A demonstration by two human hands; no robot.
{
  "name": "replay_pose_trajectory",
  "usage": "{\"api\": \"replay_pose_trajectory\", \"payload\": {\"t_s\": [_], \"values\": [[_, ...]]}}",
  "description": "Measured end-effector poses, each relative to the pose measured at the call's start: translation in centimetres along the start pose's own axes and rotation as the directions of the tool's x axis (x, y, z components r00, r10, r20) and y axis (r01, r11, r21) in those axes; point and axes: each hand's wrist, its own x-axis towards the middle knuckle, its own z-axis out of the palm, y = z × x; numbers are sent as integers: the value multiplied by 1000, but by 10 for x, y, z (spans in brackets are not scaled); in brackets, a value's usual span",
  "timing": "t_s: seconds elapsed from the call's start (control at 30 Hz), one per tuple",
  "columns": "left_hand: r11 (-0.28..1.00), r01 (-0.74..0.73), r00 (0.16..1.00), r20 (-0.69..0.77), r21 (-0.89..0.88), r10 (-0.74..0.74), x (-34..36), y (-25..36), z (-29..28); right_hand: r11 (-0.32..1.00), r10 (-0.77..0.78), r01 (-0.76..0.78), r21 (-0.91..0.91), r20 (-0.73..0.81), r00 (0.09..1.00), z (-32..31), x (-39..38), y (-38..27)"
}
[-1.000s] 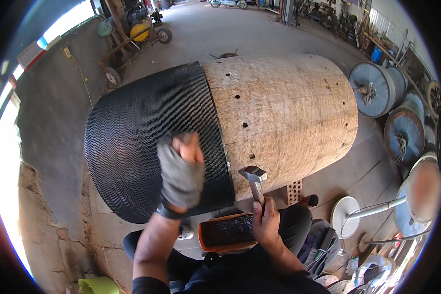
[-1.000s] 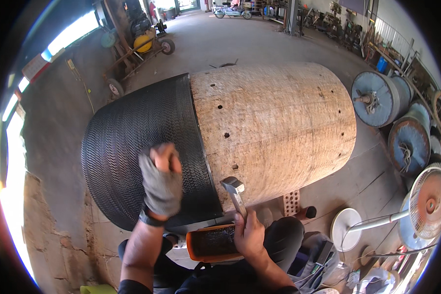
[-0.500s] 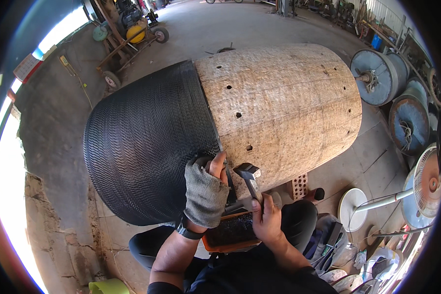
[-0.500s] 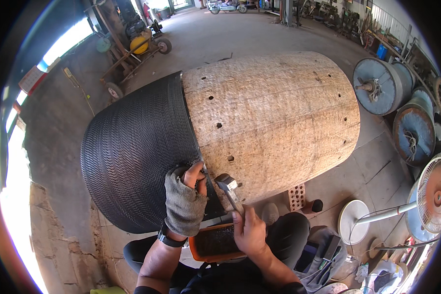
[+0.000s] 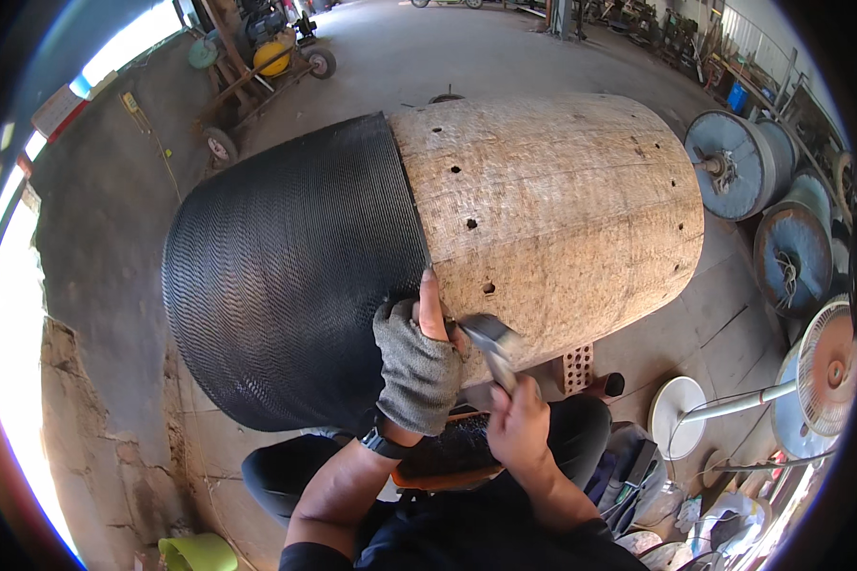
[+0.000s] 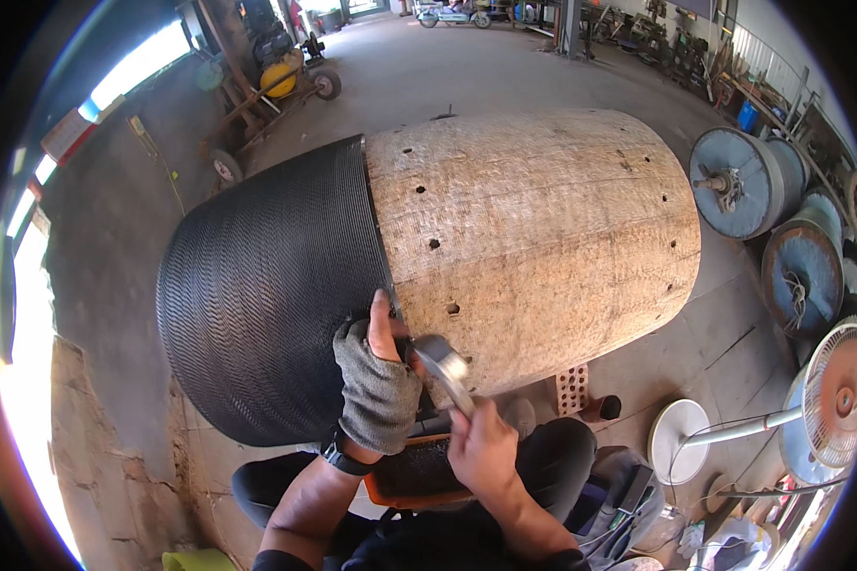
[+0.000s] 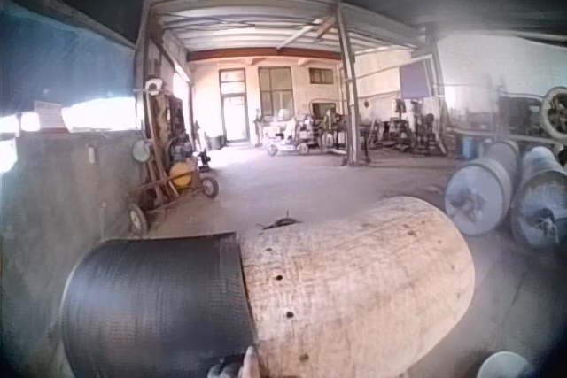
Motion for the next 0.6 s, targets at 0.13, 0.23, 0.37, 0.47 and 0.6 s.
{"api": "replay_pose_trajectory", "payload": {"t_s": [0.13, 0.23, 0.37, 0.47, 0.6], "values": [[972, -137, 990, -7, 189, 140, -34, 22, -30, 996, 18, -20, 89, 28, 999, -6, -5, 9], [977, -193, 950, 267, 88, 163, -83, 18, -26, 954, -25, 74, 291, -168, 986, 1, -12, 12], [965, -209, 857, 446, -155, 257, -131, 6, 5, 998, 54, -56, 24, 82, 995, 9, 4, 4], [956, -230, 791, 538, -179, 291, -143, 5, 10, 956, -30, 44, 289, -52, 998, 5, -16, 9], [983, -175, 695, 700, -54, 162, -143, 1, 20, 982, -79, 99, 161, -127, 989, 20, -6, 12]]}}
